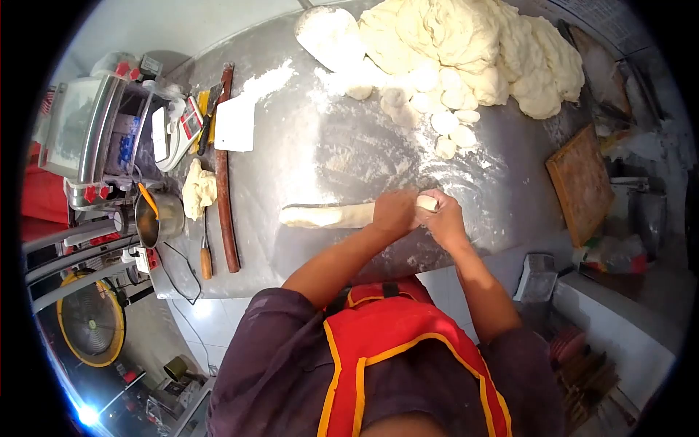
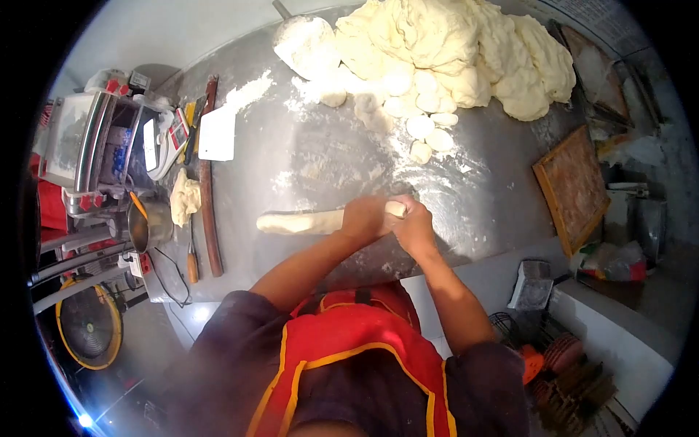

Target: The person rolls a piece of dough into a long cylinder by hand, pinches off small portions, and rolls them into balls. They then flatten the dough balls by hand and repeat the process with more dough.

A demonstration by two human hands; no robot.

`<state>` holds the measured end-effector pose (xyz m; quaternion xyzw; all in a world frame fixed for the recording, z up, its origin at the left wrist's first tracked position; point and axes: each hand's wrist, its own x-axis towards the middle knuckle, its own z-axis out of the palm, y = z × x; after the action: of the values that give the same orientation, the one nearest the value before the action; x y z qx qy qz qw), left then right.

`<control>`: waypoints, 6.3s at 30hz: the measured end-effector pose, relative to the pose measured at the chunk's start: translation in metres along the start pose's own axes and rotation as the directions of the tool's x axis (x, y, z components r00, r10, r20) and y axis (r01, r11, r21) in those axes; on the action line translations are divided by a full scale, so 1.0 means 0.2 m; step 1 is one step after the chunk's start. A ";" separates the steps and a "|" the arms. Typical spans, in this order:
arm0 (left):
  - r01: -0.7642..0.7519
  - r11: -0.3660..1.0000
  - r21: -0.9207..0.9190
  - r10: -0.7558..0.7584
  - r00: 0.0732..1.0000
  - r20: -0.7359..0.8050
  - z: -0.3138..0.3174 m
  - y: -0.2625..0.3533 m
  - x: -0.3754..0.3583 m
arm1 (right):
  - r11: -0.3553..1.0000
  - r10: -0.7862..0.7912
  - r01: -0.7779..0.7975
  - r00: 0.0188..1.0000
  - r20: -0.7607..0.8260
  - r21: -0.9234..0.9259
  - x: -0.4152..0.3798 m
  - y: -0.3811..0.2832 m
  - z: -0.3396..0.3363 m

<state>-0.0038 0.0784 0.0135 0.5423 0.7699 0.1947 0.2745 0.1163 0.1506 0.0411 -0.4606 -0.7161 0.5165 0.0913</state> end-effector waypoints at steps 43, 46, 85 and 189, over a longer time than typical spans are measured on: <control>-0.141 0.989 -0.051 0.131 0.977 -0.168 -0.08 -0.19 -0.19 | 0.991 -0.120 0.119 0.993 0.012 0.061 -0.04 0.16 0.08; -0.166 0.985 -0.055 0.151 0.966 -0.210 -0.07 -0.19 -0.21 | 0.997 -0.046 0.040 0.996 0.081 0.071 -0.05 0.18 0.10; -0.347 0.938 -0.028 0.322 0.896 -0.306 -0.02 -0.23 -0.26 | 0.967 -0.138 0.218 0.884 0.447 -0.132 0.13 0.03 0.05; -0.002 0.997 -0.075 -0.006 0.993 -0.116 -0.13 -0.33 -0.18 | 0.908 -0.279 0.279 0.959 0.047 -0.314 0.28 -0.20 0.02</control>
<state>-0.0597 0.0223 0.0013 0.5187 0.7772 0.2542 0.2496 0.0599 0.1882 0.0536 -0.3620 -0.8481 0.3766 0.0884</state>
